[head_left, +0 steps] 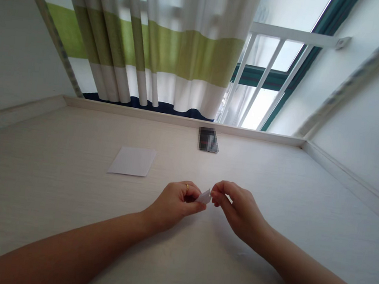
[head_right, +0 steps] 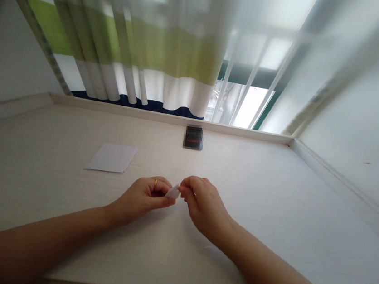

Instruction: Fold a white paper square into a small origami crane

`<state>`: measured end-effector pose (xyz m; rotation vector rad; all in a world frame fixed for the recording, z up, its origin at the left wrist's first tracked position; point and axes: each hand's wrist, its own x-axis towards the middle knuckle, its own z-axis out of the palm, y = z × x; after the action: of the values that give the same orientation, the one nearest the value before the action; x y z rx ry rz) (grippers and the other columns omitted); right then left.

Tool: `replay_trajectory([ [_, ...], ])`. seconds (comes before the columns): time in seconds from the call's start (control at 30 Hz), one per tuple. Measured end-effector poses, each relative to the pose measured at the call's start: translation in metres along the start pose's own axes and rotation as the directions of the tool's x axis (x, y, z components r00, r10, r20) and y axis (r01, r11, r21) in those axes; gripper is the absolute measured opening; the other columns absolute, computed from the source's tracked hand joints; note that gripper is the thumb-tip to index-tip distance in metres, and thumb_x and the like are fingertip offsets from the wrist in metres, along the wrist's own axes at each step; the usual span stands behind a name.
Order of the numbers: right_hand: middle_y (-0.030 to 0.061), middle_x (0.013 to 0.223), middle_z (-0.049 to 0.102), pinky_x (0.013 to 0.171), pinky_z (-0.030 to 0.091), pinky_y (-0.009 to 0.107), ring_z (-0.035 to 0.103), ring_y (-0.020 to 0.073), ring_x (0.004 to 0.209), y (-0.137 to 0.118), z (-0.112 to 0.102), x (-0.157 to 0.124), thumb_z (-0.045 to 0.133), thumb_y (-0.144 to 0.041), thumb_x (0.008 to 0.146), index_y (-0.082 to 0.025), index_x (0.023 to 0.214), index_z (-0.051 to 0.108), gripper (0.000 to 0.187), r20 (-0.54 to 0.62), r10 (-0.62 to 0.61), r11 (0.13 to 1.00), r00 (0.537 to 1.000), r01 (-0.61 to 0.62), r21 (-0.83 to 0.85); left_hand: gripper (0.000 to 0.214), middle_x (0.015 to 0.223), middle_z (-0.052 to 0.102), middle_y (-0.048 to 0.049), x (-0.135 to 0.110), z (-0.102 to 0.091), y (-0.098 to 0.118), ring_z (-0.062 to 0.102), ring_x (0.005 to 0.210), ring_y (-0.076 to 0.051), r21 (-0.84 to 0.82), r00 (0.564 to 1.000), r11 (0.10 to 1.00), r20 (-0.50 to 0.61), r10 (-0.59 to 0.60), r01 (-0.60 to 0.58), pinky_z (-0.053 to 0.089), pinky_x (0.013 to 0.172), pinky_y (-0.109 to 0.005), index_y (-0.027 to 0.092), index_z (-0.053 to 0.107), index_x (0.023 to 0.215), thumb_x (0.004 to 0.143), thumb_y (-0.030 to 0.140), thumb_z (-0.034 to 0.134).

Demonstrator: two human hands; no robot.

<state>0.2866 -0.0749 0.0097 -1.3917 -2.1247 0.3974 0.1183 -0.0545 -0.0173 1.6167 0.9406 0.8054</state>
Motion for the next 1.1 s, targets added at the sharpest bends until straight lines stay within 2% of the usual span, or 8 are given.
replay_trajectory([
  [0.17,0.0022,0.067,0.06,0.059,0.043,0.024,0.055,0.013,0.062,-0.002,-0.01,0.005,0.037,-0.03,0.085,-0.017,0.073,0.055,0.024,-0.002,0.078,0.966,0.997,-0.075,0.247,0.011,0.077,0.057,-0.0022,0.0,-0.001,-0.001,0.053,0.07,-0.014,-0.127,0.999,0.991,-0.005,-0.048,0.047,0.04,0.065,-0.025,0.015,0.062,0.065,0.062,0.025,0.064],
  [0.27,0.0027,0.069,0.06,0.058,0.043,0.024,0.054,0.0134,0.065,-0.003,-0.009,0.006,0.049,-0.03,0.079,-0.016,0.074,0.055,0.016,0.078,0.046,0.953,0.996,-0.068,0.294,0.011,0.076,0.058,-0.0023,0.0,-0.001,-0.001,0.053,0.072,-0.014,-0.153,0.999,0.987,-0.006,-0.048,0.046,0.041,0.066,-0.025,0.015,0.063,0.066,0.062,0.025,0.064],
  [0.37,0.0018,0.068,0.059,0.059,0.044,0.024,0.053,0.0125,0.064,-0.003,-0.006,0.005,0.054,-0.026,0.074,-0.017,0.072,0.055,0.01,0.095,0.02,0.944,0.995,-0.05,0.325,0.011,0.076,0.059,-0.0022,0.001,0.0,-0.001,0.053,0.072,-0.014,-0.164,0.999,0.985,0.015,-0.044,0.046,0.04,0.067,-0.025,0.015,0.064,0.068,0.063,0.025,0.064],
  [0.57,-0.0002,0.063,0.057,0.056,0.041,0.023,0.051,0.0118,0.06,-0.001,-0.003,0.006,0.052,-0.02,0.074,-0.017,0.064,0.053,0.011,0.085,0.059,0.964,0.995,-0.079,0.255,0.011,0.074,0.058,-0.0016,0.001,0.0,-0.003,0.052,0.069,-0.013,-0.117,0.999,0.992,0.015,-0.041,0.043,0.04,0.063,-0.024,0.016,0.063,0.067,0.063,0.026,0.065],
  [0.87,0.0015,0.067,0.056,0.056,0.04,0.025,0.05,0.0132,0.063,0.001,0.006,0.002,0.046,-0.016,0.077,-0.018,0.064,0.046,0.013,-0.009,-0.008,0.995,1.0,0.009,0.098,0.011,0.075,0.058,-0.0018,0.001,-0.001,-0.001,0.052,0.069,-0.013,-0.096,0.999,0.995,0.024,-0.036,0.038,0.04,0.063,-0.024,0.016,0.063,0.066,0.063,0.026,0.064],
  [1.0,0.0027,0.074,0.057,0.054,0.042,0.024,0.053,0.0144,0.068,-0.002,0.003,-0.001,0.049,-0.021,0.077,-0.019,0.078,0.048,0.002,-0.061,-0.018,0.994,0.998,0.024,0.103,0.019,0.075,0.061,-0.0027,0.001,0.0,-0.001,0.055,0.072,-0.016,-0.159,0.997,0.985,-0.026,-0.071,0.066,0.042,0.065,-0.026,0.015,0.062,0.072,0.062,0.03,0.066],
  [1.1,0.0042,0.08,0.055,0.05,0.042,0.022,0.053,0.0151,0.072,-0.004,0.002,-0.003,0.052,-0.019,0.074,-0.02,0.087,0.045,0.015,-0.078,-0.049,0.989,0.996,0.059,0.132,0.025,0.076,0.062,-0.0029,0.0,0.002,-0.001,0.056,0.072,-0.015,-0.229,0.997,0.973,-0.053,-0.047,0.033,0.043,0.067,-0.027,0.014,0.06,0.077,0.061,0.032,0.068],
])
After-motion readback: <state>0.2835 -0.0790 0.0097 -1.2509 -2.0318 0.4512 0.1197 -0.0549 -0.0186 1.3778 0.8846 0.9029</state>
